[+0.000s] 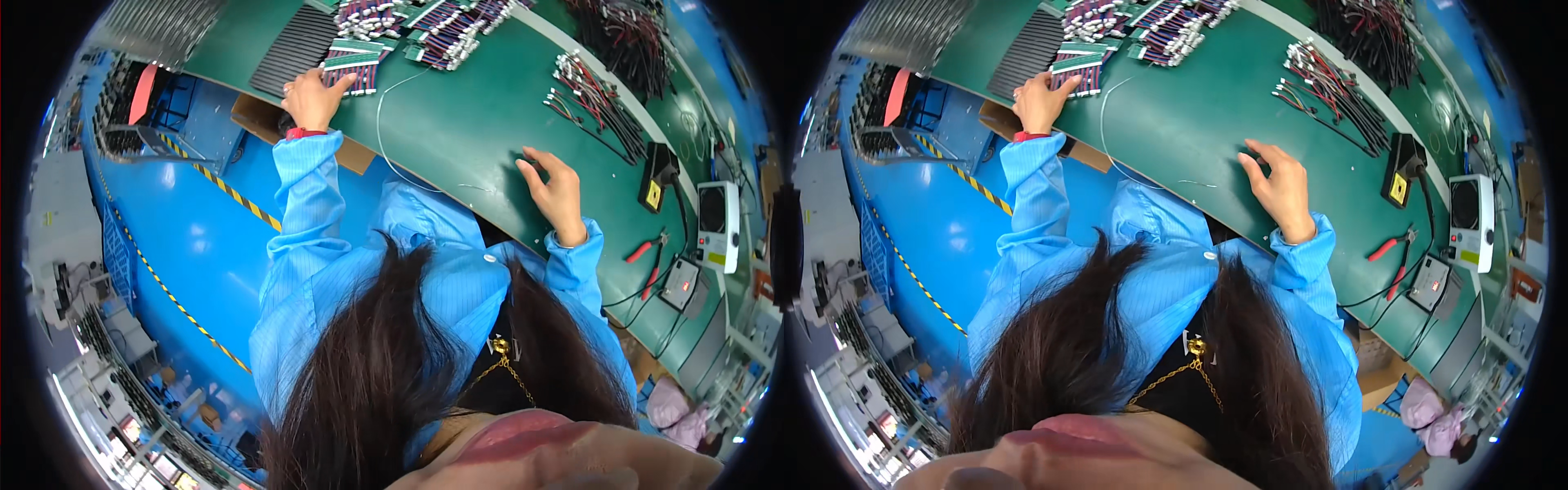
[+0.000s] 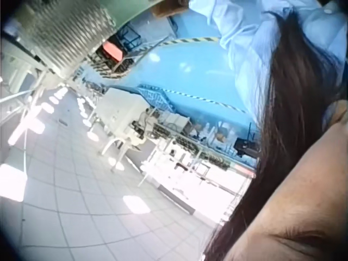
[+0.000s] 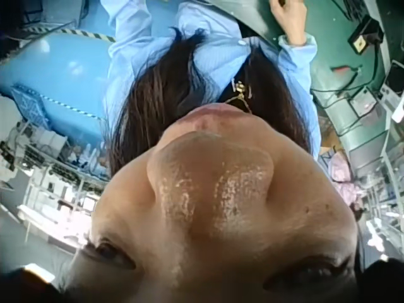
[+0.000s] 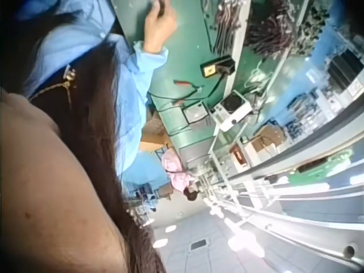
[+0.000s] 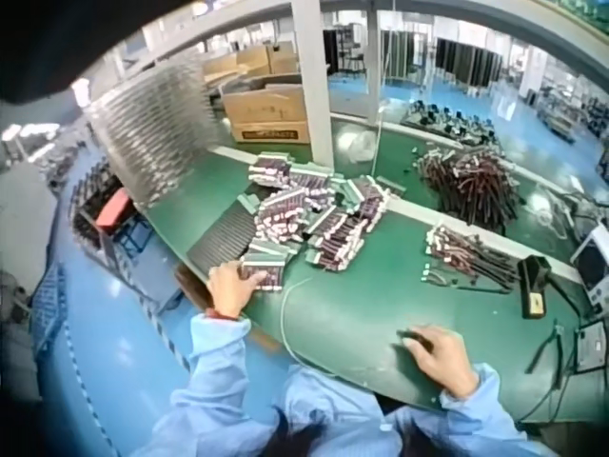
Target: Soldering wires to circuit boards and assembling electronic components at a manual assembly station.
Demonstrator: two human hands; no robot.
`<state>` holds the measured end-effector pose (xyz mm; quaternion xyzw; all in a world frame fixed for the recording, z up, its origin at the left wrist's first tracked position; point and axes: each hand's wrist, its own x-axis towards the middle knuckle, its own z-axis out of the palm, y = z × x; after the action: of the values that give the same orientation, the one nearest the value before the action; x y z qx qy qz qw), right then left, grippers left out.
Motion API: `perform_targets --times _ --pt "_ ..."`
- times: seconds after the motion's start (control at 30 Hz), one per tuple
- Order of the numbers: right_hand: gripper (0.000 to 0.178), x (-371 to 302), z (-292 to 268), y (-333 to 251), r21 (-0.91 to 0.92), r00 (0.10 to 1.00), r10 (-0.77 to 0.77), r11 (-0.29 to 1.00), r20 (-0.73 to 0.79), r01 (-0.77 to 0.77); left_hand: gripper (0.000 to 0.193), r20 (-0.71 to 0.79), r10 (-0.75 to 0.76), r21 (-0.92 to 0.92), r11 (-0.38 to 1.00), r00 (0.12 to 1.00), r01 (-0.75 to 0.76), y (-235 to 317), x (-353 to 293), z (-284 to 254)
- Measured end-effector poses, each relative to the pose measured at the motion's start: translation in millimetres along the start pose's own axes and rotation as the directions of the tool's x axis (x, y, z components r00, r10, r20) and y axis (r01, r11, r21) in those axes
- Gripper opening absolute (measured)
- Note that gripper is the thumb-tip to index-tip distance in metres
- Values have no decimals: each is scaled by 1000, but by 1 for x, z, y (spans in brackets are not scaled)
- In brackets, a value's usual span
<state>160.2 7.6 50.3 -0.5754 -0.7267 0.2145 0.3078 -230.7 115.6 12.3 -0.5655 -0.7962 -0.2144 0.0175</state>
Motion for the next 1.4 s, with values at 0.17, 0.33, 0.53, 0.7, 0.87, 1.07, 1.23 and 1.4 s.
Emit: perform_targets --times 0.17,0.33,0.53,0.7,0.87,1.07,1.23,1.4 --pt "22 -16 -1 8 63 993 102 993 -52 -99 63 -48 -79 -127 989 996 72 8 -2 1" --pt "20 -21 0 13 77 987 122 990 -103 -114 40 88 -137 -857 494 987 145 8 1 10" --pt "18 -28 -1 21 64 981 115 992 -153 -107 21 67 -174 -998 -19 982 65 19 6 2" --pt "18 -36 -10 26 97 976 90 993 -197 -72 14 100 79 -994 -37 992 103 56 -11 -49" --pt "18 -41 -27 46 17 968 108 994 -227 -107 31 537 485 -843 281 690 458 145 -69 -32" --pt "14 -6 -56 83 -228 957 -29 973 -287 -39 27 619 693 -781 490 369 388 223 -126 16" --pt "15 32 -56 105 -559 948 -84 822 -306 -107 29 423 770 -766 585 477 -265 243 -140 31" --pt "14 28 -43 118 -593 952 -143 804 -272 -49 33 137 846 -616 481 516 -625 236 -143 35"
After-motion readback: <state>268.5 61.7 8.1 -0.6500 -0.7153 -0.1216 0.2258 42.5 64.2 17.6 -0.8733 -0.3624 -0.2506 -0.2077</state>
